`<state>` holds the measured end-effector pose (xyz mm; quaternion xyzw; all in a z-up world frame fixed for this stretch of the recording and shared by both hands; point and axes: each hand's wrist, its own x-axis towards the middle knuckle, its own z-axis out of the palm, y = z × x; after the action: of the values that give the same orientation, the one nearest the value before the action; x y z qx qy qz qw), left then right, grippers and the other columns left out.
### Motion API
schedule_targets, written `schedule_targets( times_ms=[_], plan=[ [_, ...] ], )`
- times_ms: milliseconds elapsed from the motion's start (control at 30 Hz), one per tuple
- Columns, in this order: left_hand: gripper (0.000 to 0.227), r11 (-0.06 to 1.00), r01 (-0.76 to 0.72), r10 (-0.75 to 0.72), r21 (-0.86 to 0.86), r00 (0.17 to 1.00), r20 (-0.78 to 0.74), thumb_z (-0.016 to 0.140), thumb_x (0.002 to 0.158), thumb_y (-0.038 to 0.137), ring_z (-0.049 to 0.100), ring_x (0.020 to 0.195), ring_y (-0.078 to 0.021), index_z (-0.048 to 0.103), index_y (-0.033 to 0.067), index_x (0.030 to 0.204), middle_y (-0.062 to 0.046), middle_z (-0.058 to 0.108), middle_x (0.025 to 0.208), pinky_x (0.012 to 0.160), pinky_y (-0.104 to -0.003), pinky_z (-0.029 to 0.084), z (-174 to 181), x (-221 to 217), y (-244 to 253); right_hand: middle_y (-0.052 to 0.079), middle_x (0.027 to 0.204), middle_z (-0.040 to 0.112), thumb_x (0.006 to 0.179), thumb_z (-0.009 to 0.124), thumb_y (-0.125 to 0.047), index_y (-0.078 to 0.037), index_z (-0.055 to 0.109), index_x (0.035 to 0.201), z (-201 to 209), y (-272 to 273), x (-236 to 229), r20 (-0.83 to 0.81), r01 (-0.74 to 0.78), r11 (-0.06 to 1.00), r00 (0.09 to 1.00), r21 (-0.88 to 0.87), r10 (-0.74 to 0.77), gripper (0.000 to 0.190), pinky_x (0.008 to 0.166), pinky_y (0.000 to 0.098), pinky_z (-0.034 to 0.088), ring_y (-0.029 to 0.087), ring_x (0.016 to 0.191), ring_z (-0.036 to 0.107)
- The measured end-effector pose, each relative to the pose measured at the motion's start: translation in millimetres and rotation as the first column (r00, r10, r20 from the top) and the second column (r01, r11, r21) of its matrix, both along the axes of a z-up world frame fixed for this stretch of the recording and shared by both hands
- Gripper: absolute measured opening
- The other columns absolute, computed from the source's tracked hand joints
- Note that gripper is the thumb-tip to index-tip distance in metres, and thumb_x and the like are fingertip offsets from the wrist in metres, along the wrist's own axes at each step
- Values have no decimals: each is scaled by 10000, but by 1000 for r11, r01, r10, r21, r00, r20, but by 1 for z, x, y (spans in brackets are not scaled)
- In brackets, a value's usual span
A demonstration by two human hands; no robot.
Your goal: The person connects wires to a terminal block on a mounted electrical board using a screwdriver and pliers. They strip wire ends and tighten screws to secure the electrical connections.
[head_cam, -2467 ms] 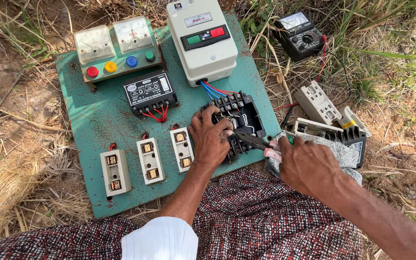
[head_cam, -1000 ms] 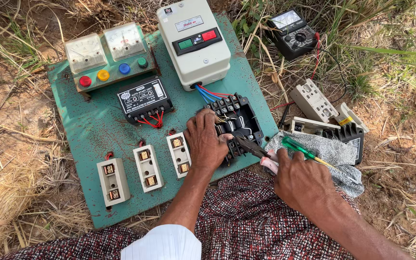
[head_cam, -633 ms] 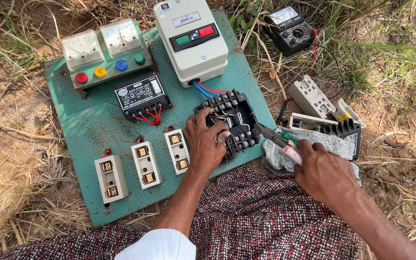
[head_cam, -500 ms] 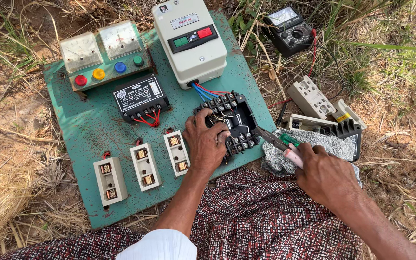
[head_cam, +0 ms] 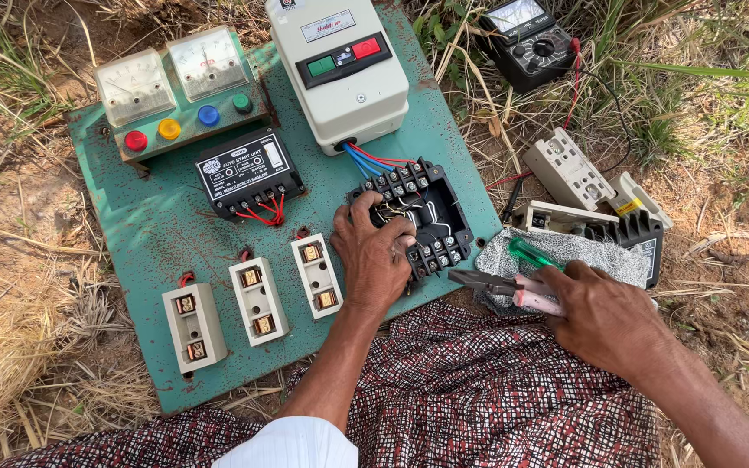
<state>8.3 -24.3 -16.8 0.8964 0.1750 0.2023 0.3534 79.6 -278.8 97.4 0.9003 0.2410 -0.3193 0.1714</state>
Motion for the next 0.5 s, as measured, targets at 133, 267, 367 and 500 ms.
schedule_targets(
  times_ms=[133, 267, 367, 500],
  plan=[
    [99, 1000, -10, 10, 29, 1000, 21, 810, 808, 126, 331, 1354, -454, 745, 196, 835, -107, 422, 1397, 1020, -683, 304, -6, -2, -2, 139, 1334, 579, 797, 721, -110, -289, 472, 1508, -3, 5, 5, 61, -180, 975, 983, 132, 173, 774, 943, 399, 593, 256, 1061, 652],
    [146, 998, -3, 2, 68, 1000, 13, 794, 804, 88, 332, 1341, -460, 721, 200, 865, -115, 418, 1384, 1007, -675, 318, -5, -1, -2, 103, 1279, 583, 857, 739, -233, -267, 484, 1488, -5, 27, 6, -4, -108, 992, 994, 64, 109, 681, 1065, 419, 534, 248, 1185, 602],
    [301, 996, 9, -9, 88, 1000, -2, 807, 782, 94, 338, 1331, -467, 655, 145, 1037, -144, 401, 1372, 995, -685, 328, -1, -1, 2, 88, 1322, 561, 799, 752, -149, -248, 506, 1467, -15, 39, 8, 2, -261, 963, 965, 62, 261, 719, 1147, 445, 445, 247, 1247, 552],
    [430, 993, 16, -11, 113, 999, -38, 823, 745, 93, 366, 1302, -452, 600, 131, 1110, -145, 399, 1348, 925, -657, 363, 3, 0, 3, 100, 1324, 588, 785, 781, -262, -200, 578, 1392, -30, 41, 10, 89, -387, 879, 922, 278, 378, 644, 1083, 508, 436, 289, 1245, 545]
  ],
)
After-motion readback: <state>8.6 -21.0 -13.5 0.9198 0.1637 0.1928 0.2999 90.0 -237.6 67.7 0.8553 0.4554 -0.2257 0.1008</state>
